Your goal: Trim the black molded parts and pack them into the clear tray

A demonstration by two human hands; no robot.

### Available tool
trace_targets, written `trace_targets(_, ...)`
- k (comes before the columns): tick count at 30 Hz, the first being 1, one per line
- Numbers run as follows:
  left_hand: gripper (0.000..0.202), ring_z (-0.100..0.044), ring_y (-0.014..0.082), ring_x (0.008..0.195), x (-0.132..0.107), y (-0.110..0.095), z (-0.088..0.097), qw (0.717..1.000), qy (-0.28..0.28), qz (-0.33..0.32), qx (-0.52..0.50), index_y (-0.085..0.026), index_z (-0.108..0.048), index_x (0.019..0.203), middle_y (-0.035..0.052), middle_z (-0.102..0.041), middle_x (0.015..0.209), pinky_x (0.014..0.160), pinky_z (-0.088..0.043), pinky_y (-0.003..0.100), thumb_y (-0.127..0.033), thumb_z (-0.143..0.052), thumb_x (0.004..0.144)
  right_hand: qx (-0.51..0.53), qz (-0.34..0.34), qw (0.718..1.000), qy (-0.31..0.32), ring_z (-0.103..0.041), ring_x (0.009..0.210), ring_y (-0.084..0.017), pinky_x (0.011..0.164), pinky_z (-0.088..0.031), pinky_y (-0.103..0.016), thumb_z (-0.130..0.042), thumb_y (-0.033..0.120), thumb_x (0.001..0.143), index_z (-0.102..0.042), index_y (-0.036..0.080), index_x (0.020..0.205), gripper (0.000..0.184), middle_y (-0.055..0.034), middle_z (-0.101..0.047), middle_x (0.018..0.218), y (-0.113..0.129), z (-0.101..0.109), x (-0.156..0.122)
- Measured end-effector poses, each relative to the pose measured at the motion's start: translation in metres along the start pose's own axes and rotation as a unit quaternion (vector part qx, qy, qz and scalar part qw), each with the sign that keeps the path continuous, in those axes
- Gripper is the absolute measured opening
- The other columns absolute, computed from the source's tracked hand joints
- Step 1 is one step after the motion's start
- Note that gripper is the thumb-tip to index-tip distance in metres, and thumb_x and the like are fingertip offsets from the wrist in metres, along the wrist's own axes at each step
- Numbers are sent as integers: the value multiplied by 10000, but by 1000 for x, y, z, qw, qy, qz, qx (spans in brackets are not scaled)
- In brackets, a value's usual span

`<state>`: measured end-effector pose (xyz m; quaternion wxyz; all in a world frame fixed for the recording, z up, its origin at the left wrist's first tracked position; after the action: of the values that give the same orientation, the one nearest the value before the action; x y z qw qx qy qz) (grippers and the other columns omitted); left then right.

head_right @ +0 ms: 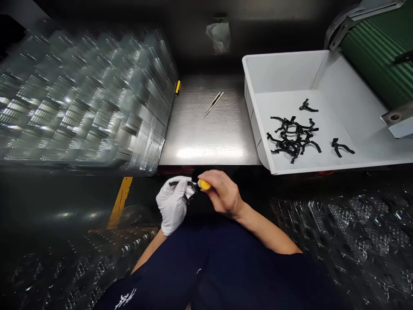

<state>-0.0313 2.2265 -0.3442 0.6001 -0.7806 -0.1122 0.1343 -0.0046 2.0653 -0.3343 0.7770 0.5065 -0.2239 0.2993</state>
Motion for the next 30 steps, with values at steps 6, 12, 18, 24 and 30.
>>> trace_targets(6,282,-519,41,487,7,2,-7,991,-14,91,-94,-150,-680,782,-15,-631,656,429,-377,141,-391,-824,753,-29,-47,997,-46,-704,967,-223,856,-616,-400,-583,148,969,-603,253,1227,279,-81,-727,1055,-4,-2,0)
trace_targets(12,270,-521,41,507,7,1,-9,991,-18,92,-93,-146,-676,779,-4,-643,689,453,-390,151,-369,-825,748,-20,47,998,-35,-700,992,-235,846,-619,-406,-593,80,938,-581,246,1280,380,-97,-726,1068,-3,-4,2)
trace_targets(18,262,-548,58,487,5,5,-4,997,-10,45,-65,-155,-713,818,-22,-630,612,441,-417,150,-402,-798,795,10,-25,1000,-3,-699,1008,-242,894,-599,-420,-583,165,960,-602,253,1236,290,-85,-728,1094,-4,2,2)
trace_targets(24,227,-631,106,489,-3,2,3,996,58,-29,58,-170,-752,885,-1,-690,621,455,-502,188,-395,-720,887,-4,-126,989,76,-682,950,-230,874,-564,-389,-532,203,962,-619,226,1135,195,-80,-713,1033,-26,7,0)
trace_targets(30,184,-738,152,725,4,-4,10,851,131,-344,374,-230,-766,1025,49,-794,960,675,-578,246,-194,-606,943,155,-252,944,146,-589,773,-162,700,-480,-277,-480,238,890,-575,222,1030,170,-12,-632,881,-9,18,7)
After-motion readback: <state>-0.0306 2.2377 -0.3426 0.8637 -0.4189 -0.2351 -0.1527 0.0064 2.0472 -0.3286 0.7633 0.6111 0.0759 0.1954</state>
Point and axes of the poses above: each hand's wrist, its own x-axis towards the middle knuckle, its own z-axis out of the back of the hand, y = z × x, the point moved 2 cm from there along x, towards the middle knuckle
